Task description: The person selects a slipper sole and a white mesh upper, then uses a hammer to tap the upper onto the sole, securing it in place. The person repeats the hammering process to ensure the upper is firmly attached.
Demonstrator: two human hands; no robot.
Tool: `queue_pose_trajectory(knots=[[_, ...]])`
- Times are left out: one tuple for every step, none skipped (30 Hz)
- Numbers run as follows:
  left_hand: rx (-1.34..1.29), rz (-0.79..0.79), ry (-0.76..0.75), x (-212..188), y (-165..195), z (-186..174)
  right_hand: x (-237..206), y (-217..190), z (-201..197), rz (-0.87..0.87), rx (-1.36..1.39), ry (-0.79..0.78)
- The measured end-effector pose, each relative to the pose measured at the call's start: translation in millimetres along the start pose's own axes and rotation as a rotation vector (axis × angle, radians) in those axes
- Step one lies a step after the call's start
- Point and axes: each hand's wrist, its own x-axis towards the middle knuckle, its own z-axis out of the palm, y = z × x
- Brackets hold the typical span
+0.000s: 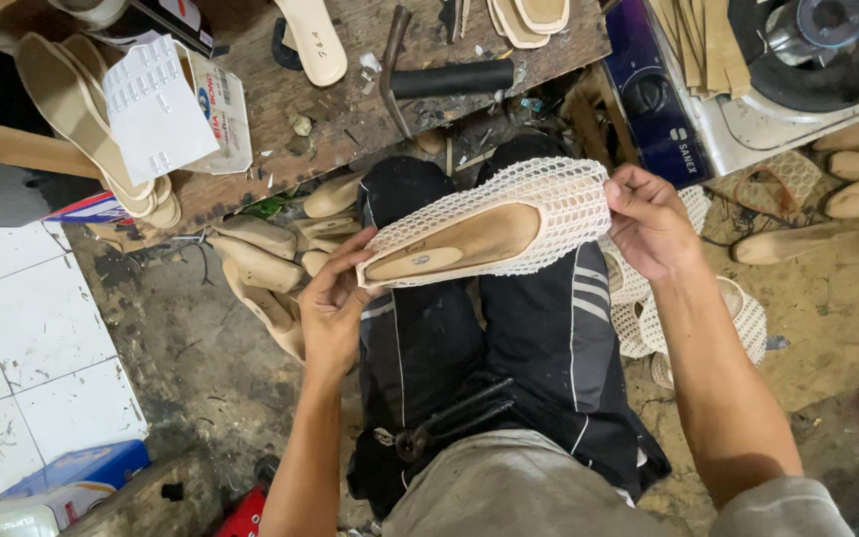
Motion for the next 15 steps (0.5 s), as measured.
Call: queue_pose_trajectory(knots=[[-0.021, 0.026, -0.016, -0.7, 6.0, 4.9, 0.9, 1.2, -1.9, 0.011, 0.041, -0.015], [-0.005, 0.003, -0.012, -2.8, 13.1, 9.7, 0.1, 2.6, -4.1, 0.013, 0.046, -0.019], [0.009, -0.018, -0.005, -3.3, 20.2, 14.1, -2.3, 3.9, -7.0, 0.016, 0.049, -0.028], [0.025, -0.035, 0.007, -3.0, 27.5, 18.3, -4.9, 4.7, -10.7, 0.021, 0.051, -0.043], [0.003, -0.041, -0.016, -4.3, 36.4, 20.7, -9.7, 6.4, -14.9, 0.014, 0.077, -0.033], [-0.018, -0.049, -0.036, -6.1, 44.9, 23.2, -16.9, 8.3, -20.0, 0.012, 0.104, -0.022], [-0.039, -0.06, -0.054, -8.0, 52.4, 26.5, -23.6, 10.8, -25.3, 0.013, 0.132, -0.011], [-0.027, -0.068, -0.07, -8.9, 58.1, 30.5, -28.3, 14.0, -30.1, 0.02, 0.135, 0.003], [-0.017, -0.076, -0.086, -8.9, 61.0, 35.0, -32.3, 18.2, -34.6, 0.028, 0.137, 0.017], [-0.006, -0.082, -0.104, -7.7, 62.7, 39.0, -34.6, 21.2, -38.6, 0.032, 0.139, 0.03], [0.029, -0.064, -0.097, -5.7, 62.3, 43.0, -36.7, 23.7, -42.0, 0.031, 0.131, 0.017], [0.061, -0.051, -0.091, -3.6, 60.5, 47.3, -38.7, 24.8, -44.8, 0.031, 0.122, 0.008], [0.092, -0.038, -0.086, -2.4, 58.6, 49.8, -40.1, 25.2, -46.7, 0.03, 0.113, 0.0], [0.1, -0.034, -0.069, -1.9, 56.8, 51.1, -41.2, 24.2, -47.8, 0.025, 0.066, 0.038], [0.107, -0.038, -0.056, -3.7, 55.4, 52.3, -42.7, 22.3, -48.3, 0.02, 0.021, 0.084]])
